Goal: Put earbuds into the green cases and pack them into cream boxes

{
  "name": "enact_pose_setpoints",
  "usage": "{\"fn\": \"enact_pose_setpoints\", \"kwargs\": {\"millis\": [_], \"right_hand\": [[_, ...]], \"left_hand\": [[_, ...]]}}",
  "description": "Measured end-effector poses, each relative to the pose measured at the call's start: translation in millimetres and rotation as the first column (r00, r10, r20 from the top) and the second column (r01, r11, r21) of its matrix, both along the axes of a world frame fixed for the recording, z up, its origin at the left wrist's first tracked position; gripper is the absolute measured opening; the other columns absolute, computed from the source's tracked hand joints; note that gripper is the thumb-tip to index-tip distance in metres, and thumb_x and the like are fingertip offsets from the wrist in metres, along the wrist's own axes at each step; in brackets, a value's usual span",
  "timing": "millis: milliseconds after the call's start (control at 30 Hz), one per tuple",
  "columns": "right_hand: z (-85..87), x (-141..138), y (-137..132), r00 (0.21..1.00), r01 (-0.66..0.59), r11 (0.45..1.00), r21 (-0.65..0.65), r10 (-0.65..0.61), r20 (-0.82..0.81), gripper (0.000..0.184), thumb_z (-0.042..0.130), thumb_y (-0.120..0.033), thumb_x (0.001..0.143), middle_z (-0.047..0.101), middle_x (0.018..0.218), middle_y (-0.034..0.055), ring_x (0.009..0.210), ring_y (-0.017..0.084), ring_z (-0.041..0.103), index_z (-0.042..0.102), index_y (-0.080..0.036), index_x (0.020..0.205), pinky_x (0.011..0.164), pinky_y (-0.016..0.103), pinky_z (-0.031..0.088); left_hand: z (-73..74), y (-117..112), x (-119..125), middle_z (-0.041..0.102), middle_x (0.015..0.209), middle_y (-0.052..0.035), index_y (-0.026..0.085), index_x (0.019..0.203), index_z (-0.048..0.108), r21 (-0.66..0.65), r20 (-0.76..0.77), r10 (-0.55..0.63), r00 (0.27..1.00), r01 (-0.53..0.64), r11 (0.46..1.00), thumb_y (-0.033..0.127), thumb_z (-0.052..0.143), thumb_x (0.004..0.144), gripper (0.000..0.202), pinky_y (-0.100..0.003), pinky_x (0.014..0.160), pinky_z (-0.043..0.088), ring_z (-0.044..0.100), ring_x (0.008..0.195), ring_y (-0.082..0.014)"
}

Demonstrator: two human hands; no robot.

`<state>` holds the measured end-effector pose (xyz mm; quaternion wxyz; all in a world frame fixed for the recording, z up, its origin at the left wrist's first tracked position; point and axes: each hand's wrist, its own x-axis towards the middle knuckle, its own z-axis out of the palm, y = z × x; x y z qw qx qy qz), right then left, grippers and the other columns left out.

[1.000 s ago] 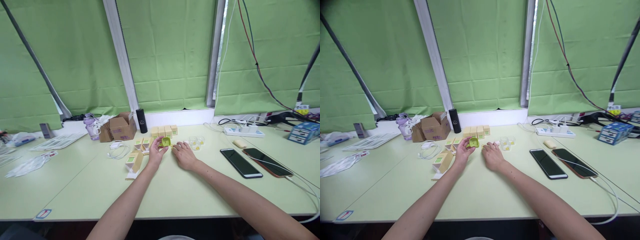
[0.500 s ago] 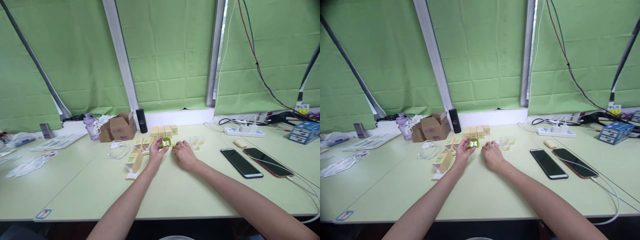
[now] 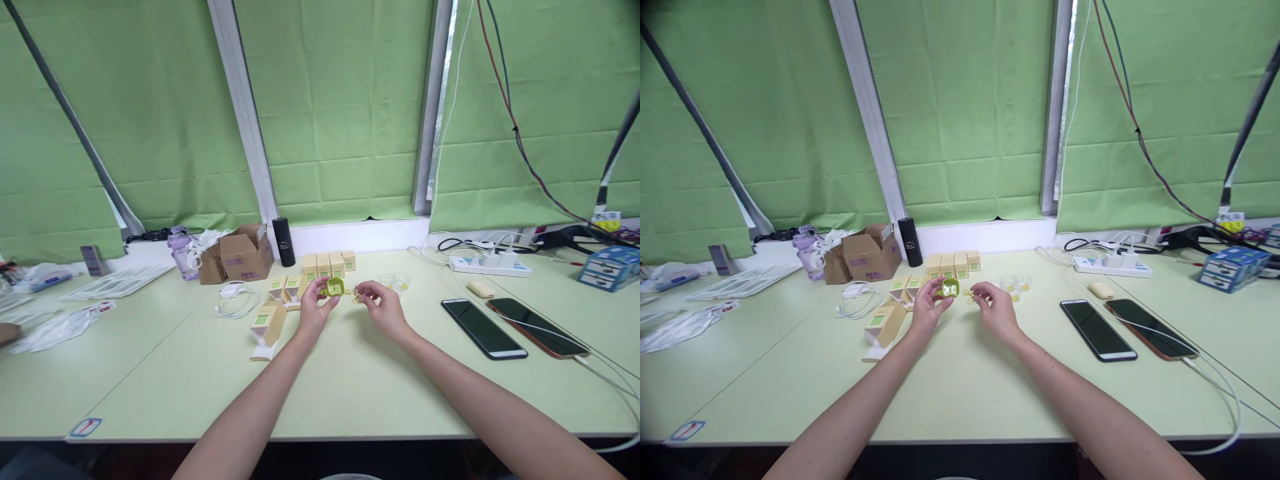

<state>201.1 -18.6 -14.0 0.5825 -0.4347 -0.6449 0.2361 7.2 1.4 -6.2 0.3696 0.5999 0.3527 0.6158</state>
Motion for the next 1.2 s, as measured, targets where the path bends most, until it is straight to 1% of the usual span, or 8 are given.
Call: {"fn": "enact_pose_setpoints", "kwargs": {"millis": [167,267,433,600,700,967,1067,1200], "right_hand": [[5.1,2.2,1.9,0.958,-0.124,0.988,-0.087,0.097,-0.270,0.024,0.073,-0.039,0.080,0.080,0.096,0.0075,0.082,0.023,0.069,0.081,-0.023,0.096,0.072,0.036,0.053],[11.7,3.0,-1.8,0.926,-0.169,0.981,-0.092,0.126,-0.356,0.029,0.079,-0.043,0.076,0.078,0.090,0.0067,0.074,0.019,0.063,0.082,-0.021,0.096,0.064,0.032,0.050],[18.2,4.2,-8.6,0.864,-0.262,0.956,-0.132,0.171,-0.473,0.037,0.085,-0.051,0.074,0.074,0.083,0.0049,0.069,0.016,0.059,0.080,-0.021,0.095,0.062,0.031,0.049],[14.8,4.6,-8.2,0.794,-0.334,0.923,-0.191,0.166,-0.585,0.041,0.088,-0.057,0.070,0.064,0.068,0.0014,0.066,0.015,0.056,0.074,-0.019,0.076,0.055,0.026,0.042],[11.3,5.1,-6.4,0.770,-0.362,0.907,-0.216,0.160,-0.618,0.043,0.089,-0.058,0.070,0.061,0.067,0.0001,0.063,0.013,0.054,0.071,-0.020,0.073,0.052,0.024,0.040],[10.3,5.3,-4.9,0.761,-0.374,0.894,-0.245,0.145,-0.632,0.046,0.090,-0.059,0.067,0.061,0.067,-0.0012,0.059,0.011,0.053,0.069,-0.019,0.073,0.051,0.023,0.039],[11.7,4.7,-6.9,0.768,-0.377,0.895,-0.237,0.160,-0.620,0.045,0.090,-0.059,0.068,0.063,0.068,-0.0011,0.058,0.012,0.057,0.071,-0.019,0.079,0.051,0.024,0.042],[13.6,3.2,-10.7,0.781,-0.395,0.895,-0.207,0.208,-0.589,0.045,0.089,-0.055,0.070,0.070,0.076,0.0012,0.064,0.016,0.068,0.073,-0.020,0.094,0.057,0.028,0.051]], "left_hand": [[-1.2,-2.6,1.7,0.074,0.123,-0.0113,0.020,0.119,0.066,0.034,-0.077,0.007,0.997,-0.005,0.999,0.023,0.083,0.073,0.050,-0.036,0.090,0.048,0.068,0.115,-0.0274],[-1.7,-5.3,2.8,0.074,0.124,-0.0108,0.022,0.120,0.066,0.055,-0.115,0.002,0.993,0.004,0.998,0.023,0.082,0.075,0.048,-0.038,0.092,0.048,0.067,0.118,-0.0277],[-1.5,-8.1,3.9,0.074,0.124,-0.0101,0.023,0.118,0.067,0.065,-0.142,0.007,0.990,0.003,0.998,0.020,0.083,0.074,0.047,-0.038,0.093,0.047,0.067,0.119,-0.0281],[-1.0,-9.6,4.8,0.074,0.124,-0.0095,0.024,0.117,0.068,0.053,-0.146,0.005,0.989,0.003,0.999,0.019,0.083,0.074,0.046,-0.038,0.094,0.046,0.067,0.118,-0.0271],[-0.6,-10.2,5.4,0.075,0.123,-0.0093,0.024,0.116,0.069,0.051,-0.140,0.001,0.990,0.006,0.999,0.018,0.083,0.073,0.046,-0.038,0.094,0.046,0.067,0.118,-0.0273],[1.6,-12.6,6.4,0.074,0.123,-0.0094,0.024,0.116,0.069,0.043,-0.153,-0.003,0.988,0.010,0.999,0.018,0.082,0.073,0.045,-0.039,0.094,0.045,0.067,0.117,-0.0275],[2.1,-13.8,6.3,0.074,0.123,-0.0095,0.024,0.116,0.069,0.050,-0.150,0.001,0.989,0.007,0.999,0.019,0.083,0.073,0.045,-0.039,0.094,0.046,0.067,0.116,-0.0275],[2.6,-14.6,6.4,0.075,0.122,-0.0092,0.024,0.115,0.069,0.059,-0.157,0.009,0.988,0.000,0.998,0.020,0.084,0.073,0.044,-0.039,0.093,0.046,0.068,0.114,-0.0273]]}}
